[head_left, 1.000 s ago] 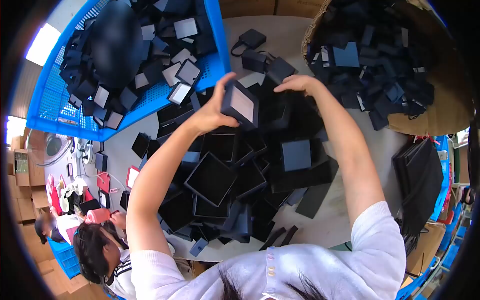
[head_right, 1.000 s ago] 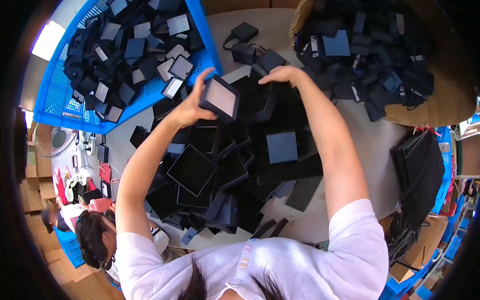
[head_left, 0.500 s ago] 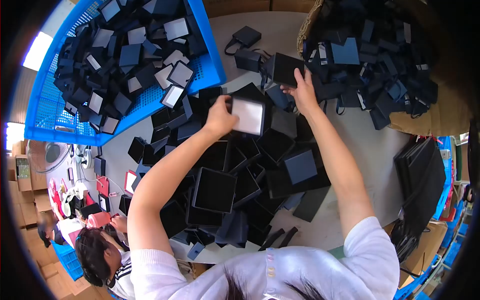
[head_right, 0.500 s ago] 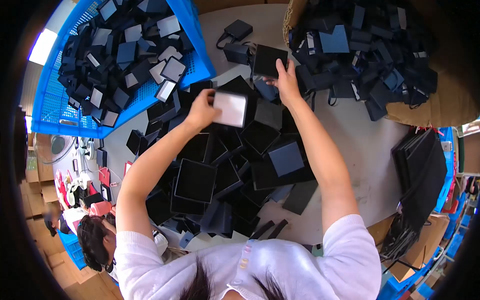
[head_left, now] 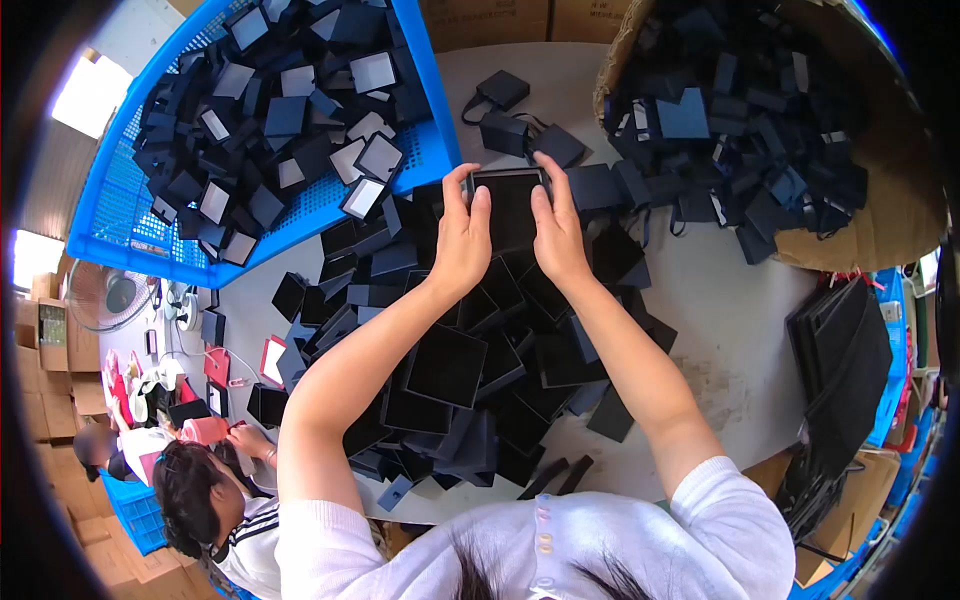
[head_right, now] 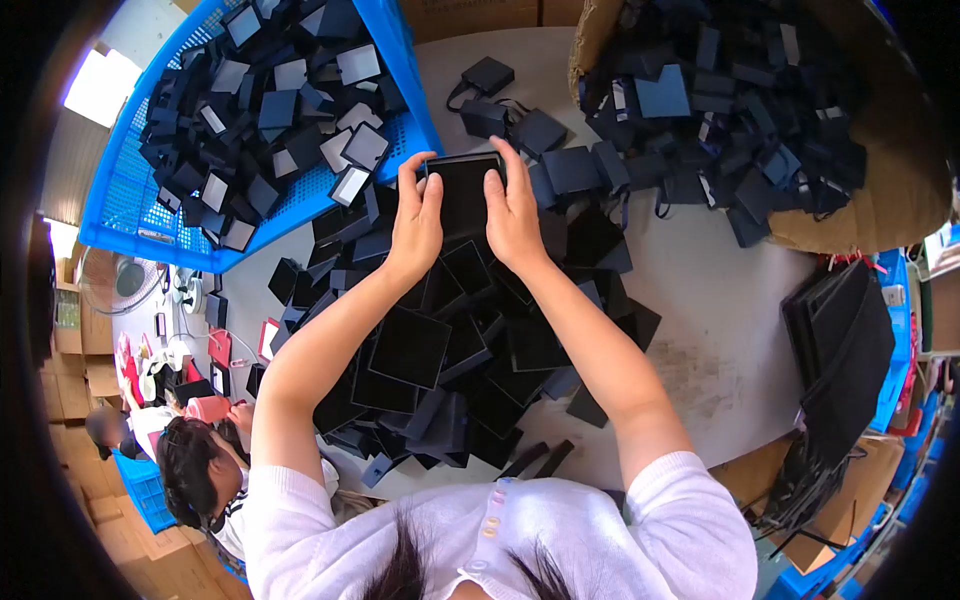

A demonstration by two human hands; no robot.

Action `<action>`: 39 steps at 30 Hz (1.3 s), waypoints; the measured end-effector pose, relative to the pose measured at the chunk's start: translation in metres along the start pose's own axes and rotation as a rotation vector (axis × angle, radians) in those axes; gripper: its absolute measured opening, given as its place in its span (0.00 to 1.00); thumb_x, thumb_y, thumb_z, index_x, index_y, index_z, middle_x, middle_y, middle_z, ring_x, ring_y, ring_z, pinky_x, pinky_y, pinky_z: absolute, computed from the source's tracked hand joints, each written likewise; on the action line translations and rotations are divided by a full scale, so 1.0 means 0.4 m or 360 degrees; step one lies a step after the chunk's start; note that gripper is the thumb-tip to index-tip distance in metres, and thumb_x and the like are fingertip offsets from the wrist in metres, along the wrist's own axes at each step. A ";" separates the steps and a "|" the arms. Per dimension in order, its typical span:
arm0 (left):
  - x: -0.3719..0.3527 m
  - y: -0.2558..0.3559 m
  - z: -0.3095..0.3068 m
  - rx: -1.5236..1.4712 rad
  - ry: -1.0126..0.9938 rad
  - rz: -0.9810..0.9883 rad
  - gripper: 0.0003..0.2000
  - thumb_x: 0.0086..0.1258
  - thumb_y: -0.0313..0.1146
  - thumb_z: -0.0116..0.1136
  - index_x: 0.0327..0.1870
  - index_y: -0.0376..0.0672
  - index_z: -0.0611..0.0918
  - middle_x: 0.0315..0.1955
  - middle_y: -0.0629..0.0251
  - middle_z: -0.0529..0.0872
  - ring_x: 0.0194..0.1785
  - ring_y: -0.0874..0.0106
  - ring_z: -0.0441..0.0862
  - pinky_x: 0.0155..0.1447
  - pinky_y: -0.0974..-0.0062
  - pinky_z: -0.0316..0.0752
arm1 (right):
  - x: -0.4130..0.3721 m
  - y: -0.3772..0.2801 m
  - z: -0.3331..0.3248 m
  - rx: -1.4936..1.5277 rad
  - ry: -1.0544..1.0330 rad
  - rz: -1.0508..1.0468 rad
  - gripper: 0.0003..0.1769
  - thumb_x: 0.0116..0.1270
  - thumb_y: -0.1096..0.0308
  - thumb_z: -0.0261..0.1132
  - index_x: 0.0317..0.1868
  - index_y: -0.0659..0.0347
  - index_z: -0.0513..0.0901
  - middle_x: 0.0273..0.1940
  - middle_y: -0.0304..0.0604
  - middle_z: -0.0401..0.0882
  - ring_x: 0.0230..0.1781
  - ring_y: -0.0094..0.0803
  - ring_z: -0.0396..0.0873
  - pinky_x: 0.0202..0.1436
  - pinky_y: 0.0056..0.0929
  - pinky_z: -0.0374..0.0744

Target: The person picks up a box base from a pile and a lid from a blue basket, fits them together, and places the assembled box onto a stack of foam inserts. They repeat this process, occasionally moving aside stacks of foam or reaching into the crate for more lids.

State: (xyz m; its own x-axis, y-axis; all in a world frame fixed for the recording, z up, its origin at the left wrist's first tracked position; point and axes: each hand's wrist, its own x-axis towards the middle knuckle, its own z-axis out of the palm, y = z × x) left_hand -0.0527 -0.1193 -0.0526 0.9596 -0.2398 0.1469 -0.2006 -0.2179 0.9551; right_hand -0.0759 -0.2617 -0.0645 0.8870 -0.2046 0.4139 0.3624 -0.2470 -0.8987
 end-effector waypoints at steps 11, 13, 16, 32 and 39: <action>-0.046 0.057 -0.400 0.0092 -0.0960 -0.0330 0.36 0.65 0.32 0.64 0.74 0.60 0.60 0.58 0.49 0.75 0.56 0.56 0.79 0.45 0.64 0.83 | -0.036 0.108 -0.151 -0.0644 -0.0769 0.0057 0.37 0.60 0.59 0.69 0.67 0.58 0.67 0.67 0.52 0.67 0.68 0.45 0.66 0.69 0.39 0.66; 0.012 -0.023 -0.524 0.0269 -0.0749 -0.0740 0.35 0.65 0.46 0.63 0.73 0.53 0.63 0.59 0.52 0.76 0.59 0.55 0.77 0.48 0.60 0.81 | -0.052 0.186 -0.202 -0.0888 -0.1054 0.0412 0.33 0.60 0.60 0.68 0.65 0.57 0.69 0.61 0.53 0.73 0.63 0.49 0.71 0.66 0.38 0.69; 0.165 -0.315 -0.578 0.0275 0.0425 -0.1312 0.35 0.63 0.57 0.61 0.64 0.38 0.72 0.49 0.53 0.83 0.45 0.58 0.84 0.44 0.63 0.82 | -0.044 0.201 -0.192 -0.0874 -0.0936 0.0543 0.29 0.61 0.63 0.66 0.63 0.58 0.71 0.55 0.55 0.77 0.58 0.52 0.74 0.62 0.39 0.72; 0.065 -0.106 -0.377 0.0814 0.0434 0.0060 0.25 0.65 0.20 0.45 0.65 0.42 0.67 0.48 0.48 0.78 0.48 0.60 0.80 0.53 0.65 0.76 | 0.020 -0.077 -0.041 0.0326 0.0276 0.0332 0.15 0.67 0.68 0.63 0.51 0.62 0.73 0.48 0.44 0.75 0.50 0.30 0.73 0.57 0.29 0.71; -0.092 0.102 -0.118 0.0021 0.0046 -0.0031 0.17 0.81 0.39 0.37 0.64 0.41 0.65 0.53 0.55 0.74 0.54 0.69 0.73 0.62 0.76 0.64 | -0.023 -0.074 0.107 -0.0111 0.0094 -0.0267 0.15 0.69 0.72 0.56 0.55 0.65 0.71 0.60 0.57 0.68 0.64 0.51 0.67 0.67 0.40 0.65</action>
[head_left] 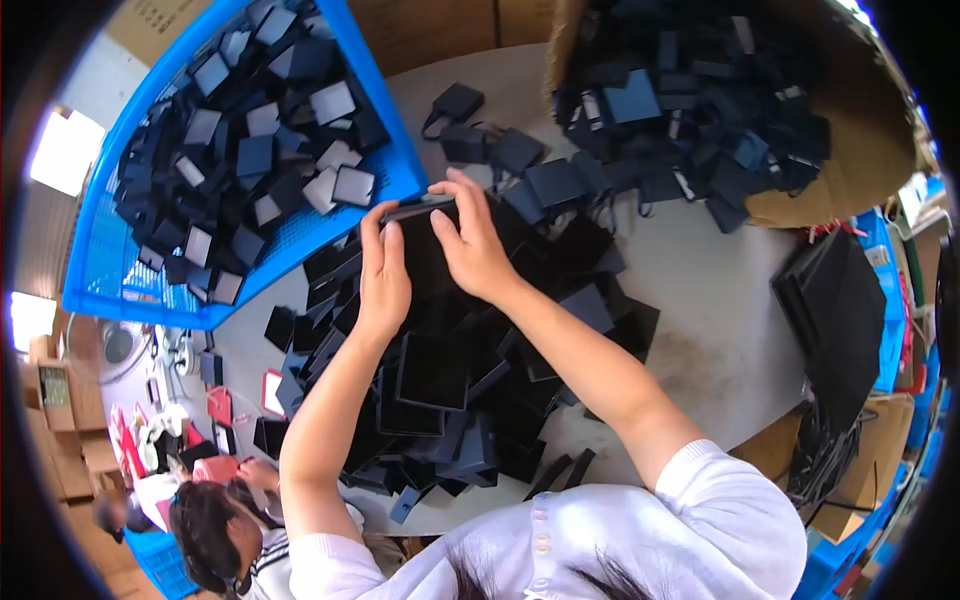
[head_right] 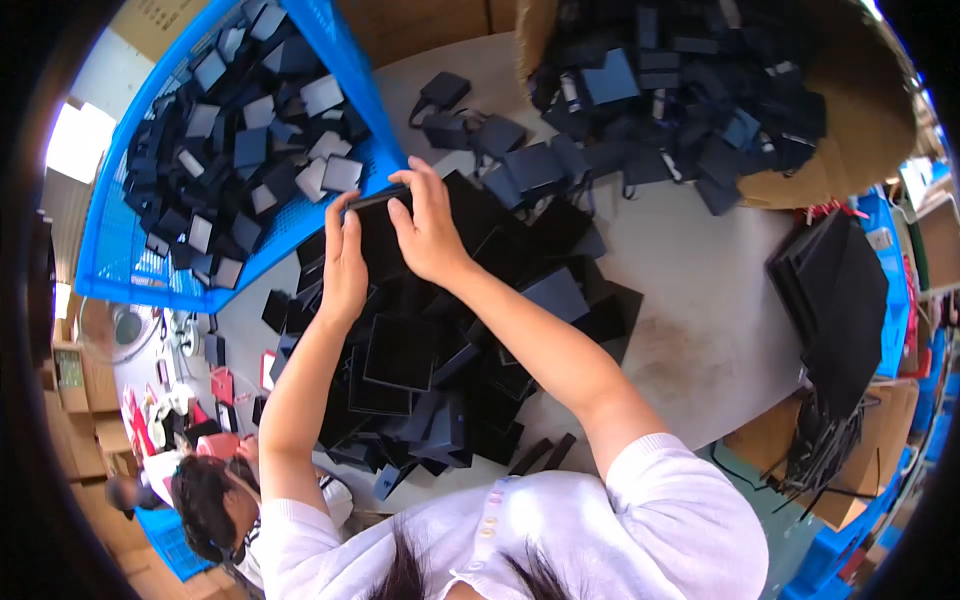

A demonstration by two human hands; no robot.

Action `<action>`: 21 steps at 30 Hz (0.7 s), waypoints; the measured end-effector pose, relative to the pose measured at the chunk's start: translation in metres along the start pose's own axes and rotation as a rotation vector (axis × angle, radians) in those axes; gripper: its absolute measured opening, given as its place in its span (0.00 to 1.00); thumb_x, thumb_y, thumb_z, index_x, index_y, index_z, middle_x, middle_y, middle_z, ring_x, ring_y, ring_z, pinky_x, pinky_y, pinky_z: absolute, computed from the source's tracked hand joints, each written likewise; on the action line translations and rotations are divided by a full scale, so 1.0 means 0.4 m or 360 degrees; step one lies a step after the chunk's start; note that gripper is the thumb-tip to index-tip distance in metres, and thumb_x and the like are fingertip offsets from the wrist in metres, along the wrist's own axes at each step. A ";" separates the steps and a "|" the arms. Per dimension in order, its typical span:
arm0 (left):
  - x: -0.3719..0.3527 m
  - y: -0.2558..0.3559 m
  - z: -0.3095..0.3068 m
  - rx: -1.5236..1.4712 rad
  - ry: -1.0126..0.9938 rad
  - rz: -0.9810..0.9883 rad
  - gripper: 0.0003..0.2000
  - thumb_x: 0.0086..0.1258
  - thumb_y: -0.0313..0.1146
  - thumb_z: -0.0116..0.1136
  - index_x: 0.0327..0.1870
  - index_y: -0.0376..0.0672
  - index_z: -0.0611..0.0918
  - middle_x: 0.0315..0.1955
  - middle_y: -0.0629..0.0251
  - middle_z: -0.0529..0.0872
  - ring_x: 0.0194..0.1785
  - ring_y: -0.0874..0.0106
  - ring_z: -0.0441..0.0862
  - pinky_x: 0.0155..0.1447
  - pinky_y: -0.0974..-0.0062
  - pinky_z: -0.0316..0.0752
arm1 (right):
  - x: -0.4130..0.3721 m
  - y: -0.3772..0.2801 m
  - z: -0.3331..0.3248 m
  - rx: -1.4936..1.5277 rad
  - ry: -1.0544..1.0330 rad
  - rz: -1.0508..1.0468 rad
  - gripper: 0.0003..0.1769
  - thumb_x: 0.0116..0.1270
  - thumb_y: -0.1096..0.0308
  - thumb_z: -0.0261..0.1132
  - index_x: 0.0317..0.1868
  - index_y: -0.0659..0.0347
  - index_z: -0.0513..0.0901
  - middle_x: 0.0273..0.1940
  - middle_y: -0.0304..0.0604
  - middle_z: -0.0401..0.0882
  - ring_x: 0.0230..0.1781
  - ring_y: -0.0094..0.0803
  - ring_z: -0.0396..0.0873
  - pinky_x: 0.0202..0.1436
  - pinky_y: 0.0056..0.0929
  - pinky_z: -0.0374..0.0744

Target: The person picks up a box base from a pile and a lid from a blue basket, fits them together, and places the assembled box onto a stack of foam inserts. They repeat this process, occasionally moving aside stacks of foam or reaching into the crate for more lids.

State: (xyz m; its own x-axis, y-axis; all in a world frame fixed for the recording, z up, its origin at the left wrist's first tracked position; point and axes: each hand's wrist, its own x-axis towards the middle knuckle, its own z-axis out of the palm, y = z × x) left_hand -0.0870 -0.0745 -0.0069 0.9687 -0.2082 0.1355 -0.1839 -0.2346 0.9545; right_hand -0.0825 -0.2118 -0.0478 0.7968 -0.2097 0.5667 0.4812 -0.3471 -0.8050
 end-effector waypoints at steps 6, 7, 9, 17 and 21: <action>-0.062 0.070 0.057 -0.0335 -0.0481 -0.0314 0.29 0.76 0.28 0.43 0.73 0.58 0.48 0.62 0.51 0.69 0.57 0.59 0.79 0.45 0.62 0.86 | 0.002 -0.001 -0.086 -0.0115 0.0075 0.0153 0.14 0.70 0.72 0.53 0.54 0.65 0.73 0.56 0.55 0.72 0.60 0.50 0.70 0.65 0.38 0.67; -0.050 0.084 0.047 -0.0364 -0.0470 -0.0393 0.29 0.76 0.27 0.43 0.73 0.59 0.49 0.62 0.51 0.70 0.57 0.58 0.79 0.45 0.62 0.86 | -0.005 -0.014 -0.091 0.0231 -0.0007 0.0238 0.15 0.71 0.71 0.54 0.56 0.65 0.72 0.57 0.53 0.72 0.61 0.47 0.71 0.65 0.37 0.67; -0.036 0.090 0.032 -0.0622 -0.0293 -0.0675 0.31 0.74 0.25 0.44 0.75 0.60 0.50 0.59 0.51 0.73 0.56 0.58 0.80 0.45 0.60 0.86 | -0.009 -0.050 -0.108 0.0297 -0.0167 0.0088 0.19 0.71 0.68 0.55 0.60 0.63 0.71 0.63 0.56 0.67 0.66 0.50 0.66 0.68 0.40 0.64; -0.044 0.096 0.002 -0.0448 -0.0216 -0.0478 0.41 0.67 0.24 0.59 0.76 0.55 0.47 0.58 0.53 0.72 0.55 0.65 0.78 0.46 0.69 0.83 | -0.023 -0.021 -0.092 0.0066 -0.0478 -0.0037 0.30 0.72 0.67 0.52 0.72 0.63 0.56 0.73 0.56 0.50 0.75 0.47 0.52 0.75 0.41 0.54; -0.003 0.102 -0.080 0.0179 -0.0504 -0.0164 0.46 0.58 0.21 0.66 0.76 0.52 0.52 0.54 0.54 0.76 0.56 0.65 0.78 0.58 0.69 0.76 | -0.016 0.014 -0.134 0.0565 -0.0562 0.0069 0.32 0.69 0.64 0.58 0.71 0.60 0.60 0.71 0.54 0.59 0.73 0.44 0.57 0.72 0.40 0.59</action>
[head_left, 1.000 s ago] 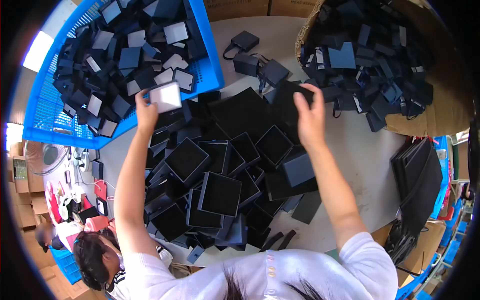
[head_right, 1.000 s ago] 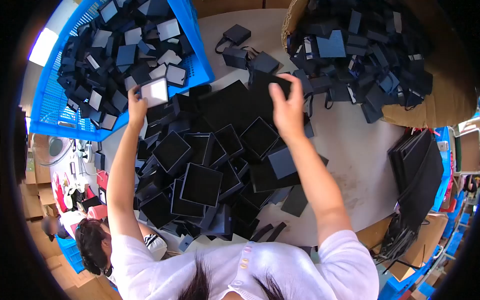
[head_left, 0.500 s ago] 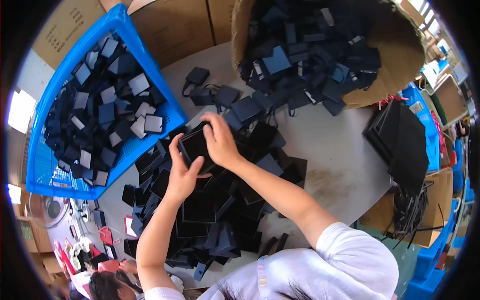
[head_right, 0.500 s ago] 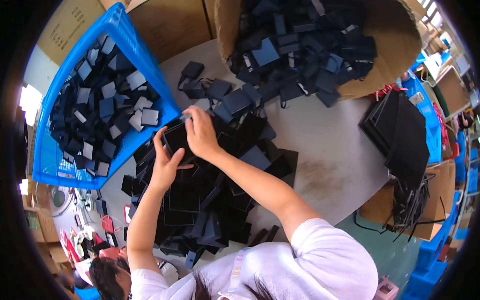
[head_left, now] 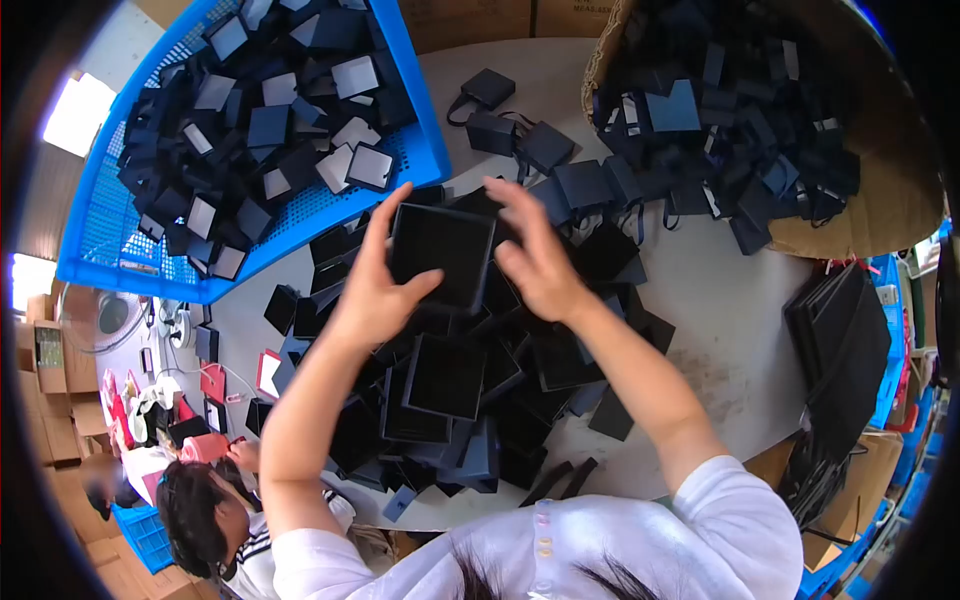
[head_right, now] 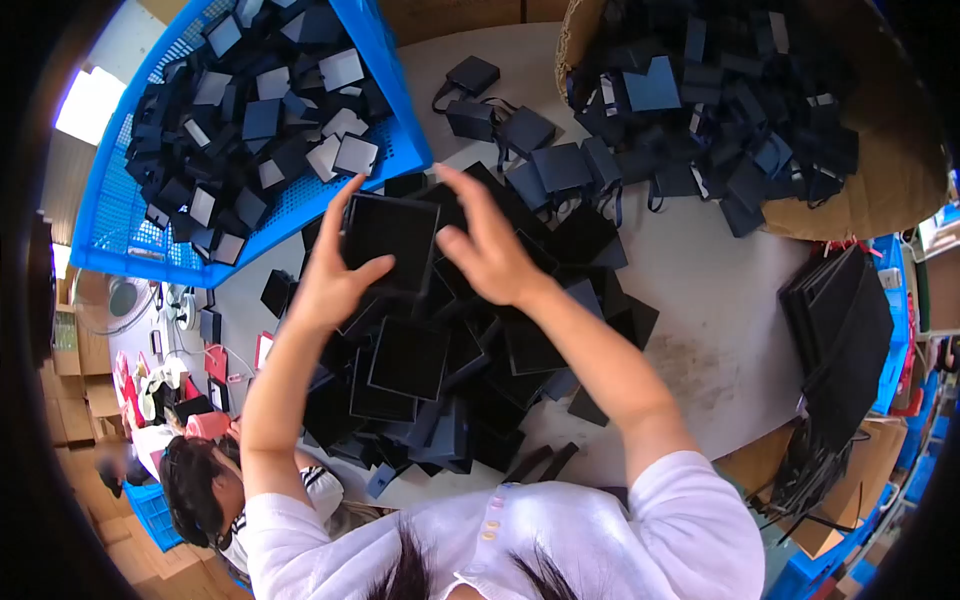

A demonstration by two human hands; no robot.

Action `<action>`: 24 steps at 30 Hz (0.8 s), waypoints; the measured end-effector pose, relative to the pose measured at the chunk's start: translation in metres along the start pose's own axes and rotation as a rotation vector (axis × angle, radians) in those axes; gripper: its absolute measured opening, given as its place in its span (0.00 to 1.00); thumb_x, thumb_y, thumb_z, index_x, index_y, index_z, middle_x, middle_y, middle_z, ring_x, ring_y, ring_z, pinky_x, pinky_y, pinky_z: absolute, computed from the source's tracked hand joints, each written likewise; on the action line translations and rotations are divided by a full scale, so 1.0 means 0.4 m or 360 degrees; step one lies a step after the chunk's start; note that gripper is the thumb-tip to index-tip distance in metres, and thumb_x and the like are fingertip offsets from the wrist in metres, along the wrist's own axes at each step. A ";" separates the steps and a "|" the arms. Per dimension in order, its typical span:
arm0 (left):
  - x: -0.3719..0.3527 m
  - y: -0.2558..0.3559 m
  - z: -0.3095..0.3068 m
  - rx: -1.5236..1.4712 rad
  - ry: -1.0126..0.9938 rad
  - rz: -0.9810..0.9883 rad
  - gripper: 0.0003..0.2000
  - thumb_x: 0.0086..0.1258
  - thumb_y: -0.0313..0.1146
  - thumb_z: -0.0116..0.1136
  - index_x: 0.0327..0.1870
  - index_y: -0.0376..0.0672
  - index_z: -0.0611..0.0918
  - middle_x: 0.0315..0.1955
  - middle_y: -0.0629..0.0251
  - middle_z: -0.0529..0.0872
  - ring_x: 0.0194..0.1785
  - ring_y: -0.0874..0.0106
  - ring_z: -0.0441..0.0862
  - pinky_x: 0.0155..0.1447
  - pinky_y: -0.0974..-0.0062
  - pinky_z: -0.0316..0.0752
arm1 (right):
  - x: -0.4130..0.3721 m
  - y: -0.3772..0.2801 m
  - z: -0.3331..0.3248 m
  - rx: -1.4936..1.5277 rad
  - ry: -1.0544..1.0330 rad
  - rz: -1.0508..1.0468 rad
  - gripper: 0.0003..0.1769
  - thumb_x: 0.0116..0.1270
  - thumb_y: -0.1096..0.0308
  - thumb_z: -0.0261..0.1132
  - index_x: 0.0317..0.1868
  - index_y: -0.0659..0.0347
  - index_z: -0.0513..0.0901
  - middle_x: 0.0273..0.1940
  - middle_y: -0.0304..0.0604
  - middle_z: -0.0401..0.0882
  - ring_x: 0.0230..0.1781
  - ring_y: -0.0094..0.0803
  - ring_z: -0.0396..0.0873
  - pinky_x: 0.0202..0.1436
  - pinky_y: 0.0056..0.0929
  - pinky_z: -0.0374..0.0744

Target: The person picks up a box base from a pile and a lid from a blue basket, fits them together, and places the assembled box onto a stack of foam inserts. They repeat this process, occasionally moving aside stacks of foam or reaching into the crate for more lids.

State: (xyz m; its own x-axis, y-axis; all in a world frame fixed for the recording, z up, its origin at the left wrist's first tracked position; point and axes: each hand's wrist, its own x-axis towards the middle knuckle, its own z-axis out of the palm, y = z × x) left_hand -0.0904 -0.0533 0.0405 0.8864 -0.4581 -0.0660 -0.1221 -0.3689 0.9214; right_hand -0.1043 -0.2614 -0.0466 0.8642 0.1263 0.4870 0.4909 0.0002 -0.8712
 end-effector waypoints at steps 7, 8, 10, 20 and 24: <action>0.296 -0.389 -0.318 0.0008 0.0559 -0.0806 0.43 0.53 0.50 0.71 0.70 0.42 0.67 0.60 0.48 0.76 0.62 0.55 0.76 0.63 0.59 0.72 | -0.130 0.226 -0.329 -0.1819 -0.0300 0.1384 0.42 0.49 0.58 0.76 0.64 0.56 0.67 0.55 0.56 0.77 0.56 0.53 0.76 0.57 0.46 0.75; 0.376 -0.538 -0.316 0.0365 0.0701 -0.0742 0.42 0.53 0.50 0.71 0.68 0.38 0.68 0.59 0.46 0.76 0.62 0.53 0.76 0.63 0.60 0.73 | -0.142 0.235 -0.335 -0.1864 -0.0295 0.1305 0.44 0.48 0.58 0.76 0.65 0.56 0.65 0.55 0.57 0.77 0.56 0.55 0.75 0.57 0.47 0.75; 0.483 -0.655 -0.324 0.0706 0.0843 -0.0669 0.41 0.53 0.51 0.70 0.65 0.34 0.69 0.58 0.44 0.77 0.62 0.52 0.76 0.63 0.61 0.73 | -0.143 0.238 -0.346 -0.1928 -0.0108 0.1113 0.41 0.46 0.62 0.78 0.62 0.60 0.71 0.51 0.56 0.80 0.52 0.49 0.79 0.55 0.42 0.77; 0.401 -0.424 -0.210 -0.0195 0.0499 -0.0742 0.34 0.59 0.19 0.42 0.72 0.52 0.59 0.60 0.48 0.72 0.53 0.51 0.80 0.43 0.54 0.85 | -0.122 0.103 -0.409 0.0168 0.1275 0.0917 0.18 0.65 0.68 0.67 0.53 0.63 0.78 0.46 0.39 0.80 0.46 0.24 0.76 0.53 0.23 0.74; 0.251 -0.131 -0.049 -0.0298 0.0207 -0.0271 0.35 0.64 0.16 0.37 0.73 0.61 0.54 0.64 0.48 0.66 0.56 0.51 0.78 0.43 0.56 0.86 | -0.028 0.016 -0.268 0.0127 0.0991 0.0588 0.14 0.68 0.68 0.64 0.52 0.62 0.77 0.49 0.38 0.76 0.52 0.25 0.72 0.59 0.24 0.70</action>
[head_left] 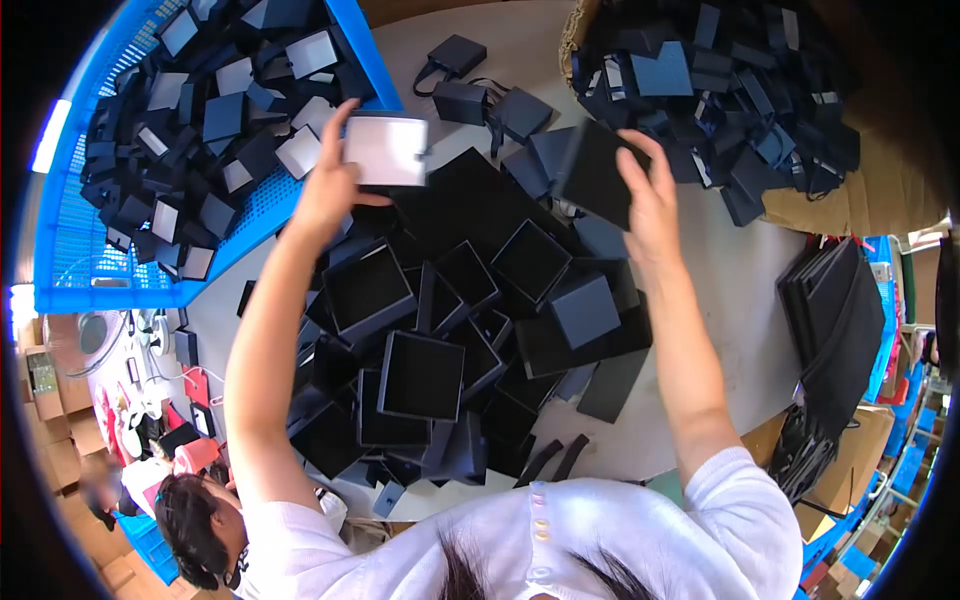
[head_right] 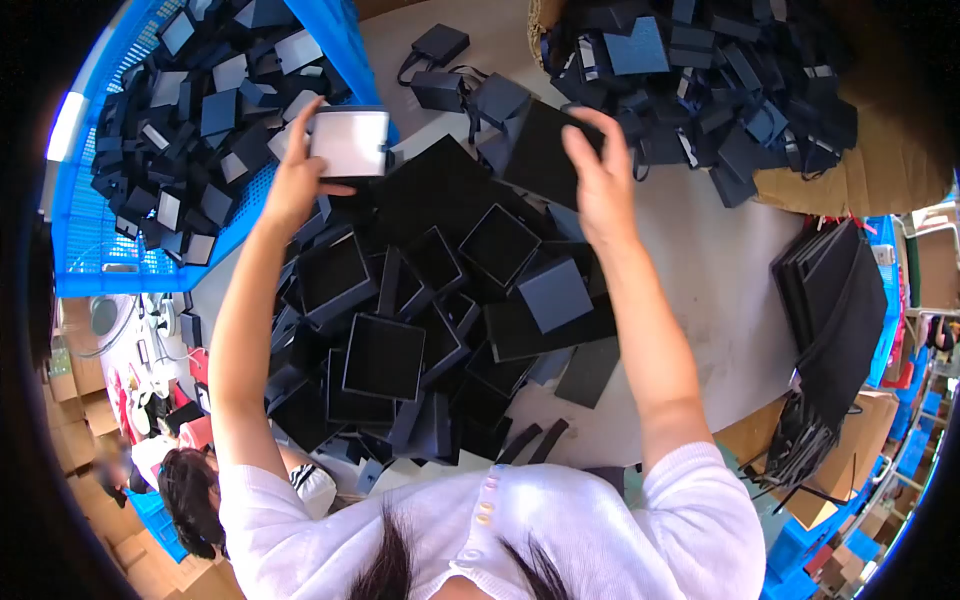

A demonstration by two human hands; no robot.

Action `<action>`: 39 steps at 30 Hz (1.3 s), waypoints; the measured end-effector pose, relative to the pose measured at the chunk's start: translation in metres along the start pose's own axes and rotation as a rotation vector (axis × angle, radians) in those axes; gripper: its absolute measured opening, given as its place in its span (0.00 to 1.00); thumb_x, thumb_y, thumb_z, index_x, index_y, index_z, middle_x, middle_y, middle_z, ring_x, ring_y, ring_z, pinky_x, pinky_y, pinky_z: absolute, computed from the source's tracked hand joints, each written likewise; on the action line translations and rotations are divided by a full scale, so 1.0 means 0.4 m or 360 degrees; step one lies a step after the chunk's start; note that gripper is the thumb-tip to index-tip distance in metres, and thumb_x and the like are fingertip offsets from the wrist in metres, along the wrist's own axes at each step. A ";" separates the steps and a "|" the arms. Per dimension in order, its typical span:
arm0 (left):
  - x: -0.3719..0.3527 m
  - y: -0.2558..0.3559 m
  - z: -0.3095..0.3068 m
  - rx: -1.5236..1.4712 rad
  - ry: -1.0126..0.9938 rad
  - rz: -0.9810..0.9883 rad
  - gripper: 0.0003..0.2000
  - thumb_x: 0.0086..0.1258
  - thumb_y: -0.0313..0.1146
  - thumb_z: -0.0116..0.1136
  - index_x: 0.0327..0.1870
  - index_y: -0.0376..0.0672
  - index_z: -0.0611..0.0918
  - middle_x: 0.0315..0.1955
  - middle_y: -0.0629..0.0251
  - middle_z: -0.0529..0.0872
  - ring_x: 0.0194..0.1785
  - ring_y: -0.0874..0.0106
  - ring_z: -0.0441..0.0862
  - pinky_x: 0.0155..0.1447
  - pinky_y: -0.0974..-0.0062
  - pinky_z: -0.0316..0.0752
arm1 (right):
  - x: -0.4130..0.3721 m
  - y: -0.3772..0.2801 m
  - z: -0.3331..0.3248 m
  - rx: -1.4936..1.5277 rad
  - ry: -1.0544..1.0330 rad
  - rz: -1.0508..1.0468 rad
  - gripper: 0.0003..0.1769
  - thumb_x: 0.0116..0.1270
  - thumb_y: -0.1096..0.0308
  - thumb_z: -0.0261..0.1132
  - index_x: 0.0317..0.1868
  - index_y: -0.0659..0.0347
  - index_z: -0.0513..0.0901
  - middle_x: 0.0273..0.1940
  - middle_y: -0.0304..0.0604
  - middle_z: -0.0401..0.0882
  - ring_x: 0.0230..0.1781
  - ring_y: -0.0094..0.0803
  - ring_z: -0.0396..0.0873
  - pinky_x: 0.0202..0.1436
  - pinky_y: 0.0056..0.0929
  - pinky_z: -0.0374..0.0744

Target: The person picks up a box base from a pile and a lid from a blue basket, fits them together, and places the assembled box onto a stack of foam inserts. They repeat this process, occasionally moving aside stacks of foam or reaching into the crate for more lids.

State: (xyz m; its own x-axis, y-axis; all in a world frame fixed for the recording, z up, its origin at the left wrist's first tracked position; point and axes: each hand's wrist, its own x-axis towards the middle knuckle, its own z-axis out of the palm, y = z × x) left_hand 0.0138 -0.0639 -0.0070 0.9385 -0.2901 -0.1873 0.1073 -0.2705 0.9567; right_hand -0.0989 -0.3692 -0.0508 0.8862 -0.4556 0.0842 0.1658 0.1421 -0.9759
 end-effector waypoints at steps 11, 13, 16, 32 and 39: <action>-0.211 0.027 0.243 0.0019 -0.0080 0.0605 0.16 0.81 0.42 0.37 0.65 0.50 0.64 0.53 0.60 0.72 0.50 0.72 0.76 0.52 0.75 0.76 | -0.080 -0.080 0.145 -0.0722 -0.0905 -0.0642 0.19 0.73 0.64 0.54 0.63 0.56 0.71 0.73 0.50 0.54 0.75 0.47 0.50 0.75 0.42 0.53; -0.235 0.051 0.249 -0.0162 -0.0024 0.0330 0.15 0.81 0.41 0.40 0.61 0.48 0.70 0.50 0.61 0.74 0.48 0.75 0.76 0.55 0.78 0.69 | -0.100 -0.091 0.142 -0.0933 -0.0971 -0.0761 0.21 0.74 0.64 0.53 0.66 0.55 0.70 0.74 0.49 0.53 0.76 0.45 0.50 0.75 0.40 0.52; -0.258 0.042 0.215 0.0288 0.0216 0.0385 0.13 0.78 0.41 0.46 0.55 0.46 0.75 0.43 0.62 0.79 0.48 0.75 0.77 0.51 0.79 0.71 | -0.117 -0.111 0.098 -0.0342 -0.0811 -0.0684 0.21 0.74 0.66 0.52 0.65 0.59 0.71 0.66 0.49 0.67 0.70 0.37 0.62 0.73 0.33 0.58; -0.570 0.026 -0.173 -0.0217 0.0441 -0.0158 0.45 0.53 0.31 0.69 0.75 0.55 0.58 0.56 0.50 0.75 0.46 0.65 0.83 0.47 0.73 0.82 | -0.457 0.149 -0.177 -0.1562 -0.1154 -0.0264 0.34 0.51 0.67 0.70 0.61 0.60 0.72 0.53 0.48 0.75 0.56 0.46 0.74 0.59 0.40 0.75; -0.635 -0.006 -0.136 0.0155 0.0394 -0.0247 0.52 0.44 0.30 0.74 0.75 0.56 0.57 0.61 0.54 0.72 0.54 0.63 0.79 0.59 0.69 0.76 | -0.447 0.182 -0.055 -0.1806 -0.0774 -0.0460 0.21 0.52 0.68 0.69 0.48 0.63 0.80 0.39 0.48 0.78 0.44 0.46 0.79 0.43 0.40 0.79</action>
State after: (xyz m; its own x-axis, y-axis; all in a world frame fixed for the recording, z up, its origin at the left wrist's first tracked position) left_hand -0.2069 0.0605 0.0503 0.9661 -0.0095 -0.2580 0.2346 -0.3843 0.8929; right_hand -0.2548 -0.2967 -0.1413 0.9865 0.0588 0.1526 0.1299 -0.8485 -0.5129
